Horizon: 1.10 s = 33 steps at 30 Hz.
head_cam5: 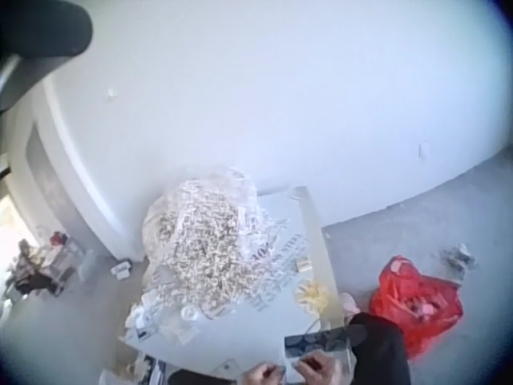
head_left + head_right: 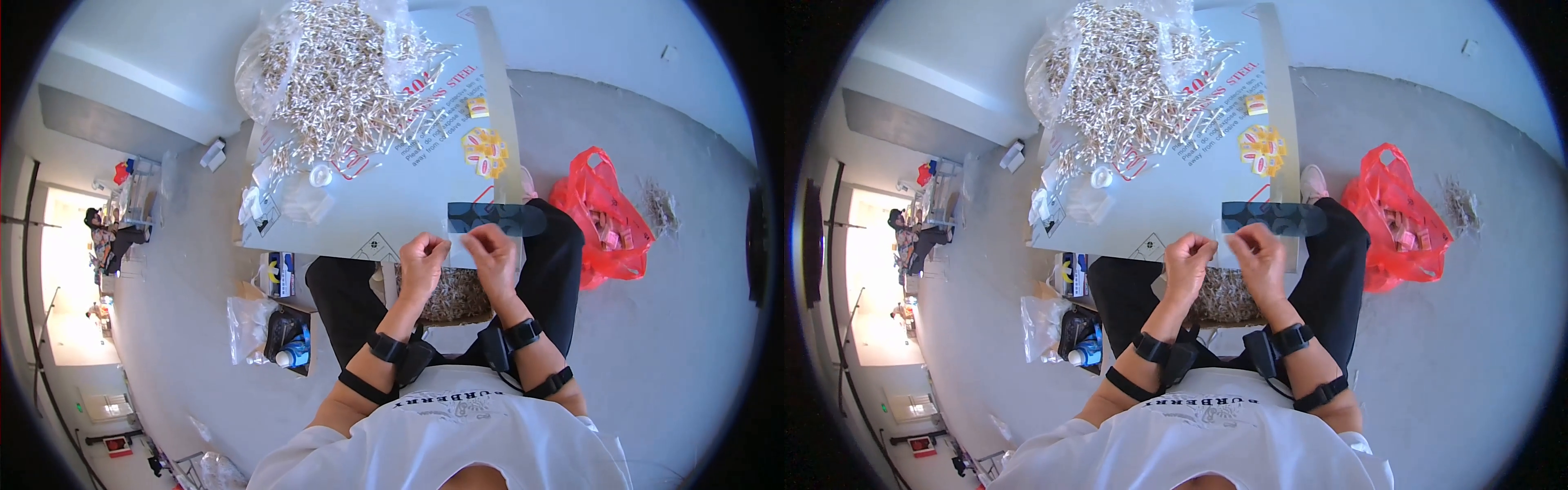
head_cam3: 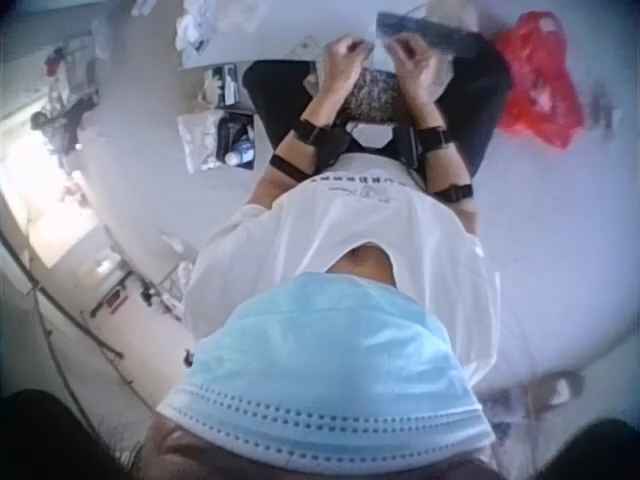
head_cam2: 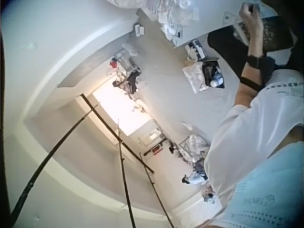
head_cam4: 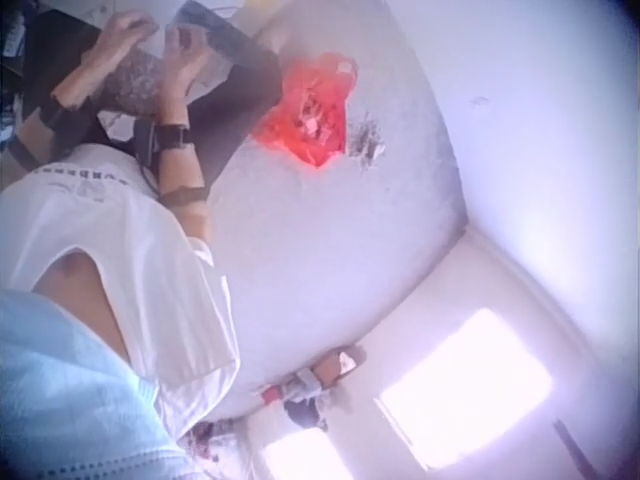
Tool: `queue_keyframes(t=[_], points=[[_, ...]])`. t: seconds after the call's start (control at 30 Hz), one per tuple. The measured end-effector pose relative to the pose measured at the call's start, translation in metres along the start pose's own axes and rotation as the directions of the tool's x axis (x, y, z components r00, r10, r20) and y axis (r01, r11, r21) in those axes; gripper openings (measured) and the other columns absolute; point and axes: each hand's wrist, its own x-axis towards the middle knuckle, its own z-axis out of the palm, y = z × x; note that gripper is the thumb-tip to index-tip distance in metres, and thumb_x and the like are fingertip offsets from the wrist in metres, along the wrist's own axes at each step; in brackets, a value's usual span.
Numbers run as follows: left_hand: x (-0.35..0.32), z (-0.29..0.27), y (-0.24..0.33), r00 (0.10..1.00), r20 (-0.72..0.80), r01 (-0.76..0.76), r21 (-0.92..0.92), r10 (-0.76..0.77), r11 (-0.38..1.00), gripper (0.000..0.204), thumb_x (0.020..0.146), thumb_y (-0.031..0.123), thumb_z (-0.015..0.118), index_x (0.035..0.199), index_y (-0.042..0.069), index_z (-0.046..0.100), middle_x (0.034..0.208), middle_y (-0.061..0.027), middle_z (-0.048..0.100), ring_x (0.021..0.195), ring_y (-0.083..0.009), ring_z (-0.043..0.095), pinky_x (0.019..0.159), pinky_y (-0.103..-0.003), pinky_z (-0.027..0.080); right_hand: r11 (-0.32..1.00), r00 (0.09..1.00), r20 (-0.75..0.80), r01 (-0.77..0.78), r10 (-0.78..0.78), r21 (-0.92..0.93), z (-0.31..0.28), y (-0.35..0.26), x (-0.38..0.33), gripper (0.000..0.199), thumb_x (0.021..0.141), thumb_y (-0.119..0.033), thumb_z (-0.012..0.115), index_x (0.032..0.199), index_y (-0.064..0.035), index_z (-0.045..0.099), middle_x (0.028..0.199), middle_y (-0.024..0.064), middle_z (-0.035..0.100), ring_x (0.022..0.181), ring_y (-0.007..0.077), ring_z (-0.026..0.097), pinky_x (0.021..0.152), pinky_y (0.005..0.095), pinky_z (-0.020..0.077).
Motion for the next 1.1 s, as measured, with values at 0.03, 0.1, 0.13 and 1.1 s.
queue_keyframes(t=[0.03, 0.1, 0.13, 1.1], points=[[0.000, 0.003, 0.000, 1.000, 0.011, 0.006, 0.005, -0.006, 1.000, 0.012, 0.086, 0.007, 0.071, 0.077, 0.000, 0.066, 0.065, 0.0002, 0.062, 0.060, -0.0038, 0.054, 0.053, -0.020, 0.042, 0.996, 0.991, 0.104, -0.084, 0.084, -0.013, 0.000, -0.004, -0.002, 0.013, 0.086, -0.009, 0.071, 0.080, -0.0005, 0.064, 0.065, -0.0021, 0.058, 0.062, 0.0057, 0.052, 0.058, 0.0223, 0.0420], [0.002, 0.009, -0.002, 0.993, 0.085, -0.089, 0.084, 0.082, 0.992, 0.012, 0.085, 0.005, 0.071, 0.077, -0.001, 0.065, 0.066, 0.0006, 0.063, 0.061, -0.0037, 0.053, 0.055, -0.020, 0.043, 0.944, 0.955, 0.154, -0.277, 0.251, 0.177, 0.003, -0.009, -0.002, 0.015, 0.088, -0.010, 0.068, 0.077, -0.0006, 0.064, 0.064, -0.0027, 0.057, 0.060, 0.0051, 0.050, 0.057, 0.0220, 0.0410], [0.003, 0.011, 0.000, 0.992, 0.100, -0.085, 0.087, 0.076, 0.993, 0.012, 0.085, 0.005, 0.071, 0.077, -0.001, 0.065, 0.066, 0.0006, 0.063, 0.061, -0.0037, 0.053, 0.055, -0.020, 0.043, 0.942, 0.956, 0.140, -0.282, 0.259, 0.181, -0.003, -0.007, 0.001, 0.015, 0.088, -0.010, 0.068, 0.077, -0.0006, 0.064, 0.064, -0.0027, 0.057, 0.060, 0.0051, 0.050, 0.057, 0.0220, 0.0410], [0.010, 0.042, 0.024, 0.931, 0.353, -0.190, 0.248, 0.094, 0.950, 0.013, 0.082, 0.003, 0.075, 0.075, -0.001, 0.064, 0.067, -0.0013, 0.065, 0.062, -0.0038, 0.055, 0.054, -0.020, 0.043, 0.916, 0.931, 0.238, -0.331, 0.278, 0.225, -0.057, -0.010, 0.016, 0.012, 0.083, -0.007, 0.065, 0.077, 0.0033, 0.069, 0.067, 0.0039, 0.065, 0.059, 0.0068, 0.057, 0.055, 0.0202, 0.0442]])
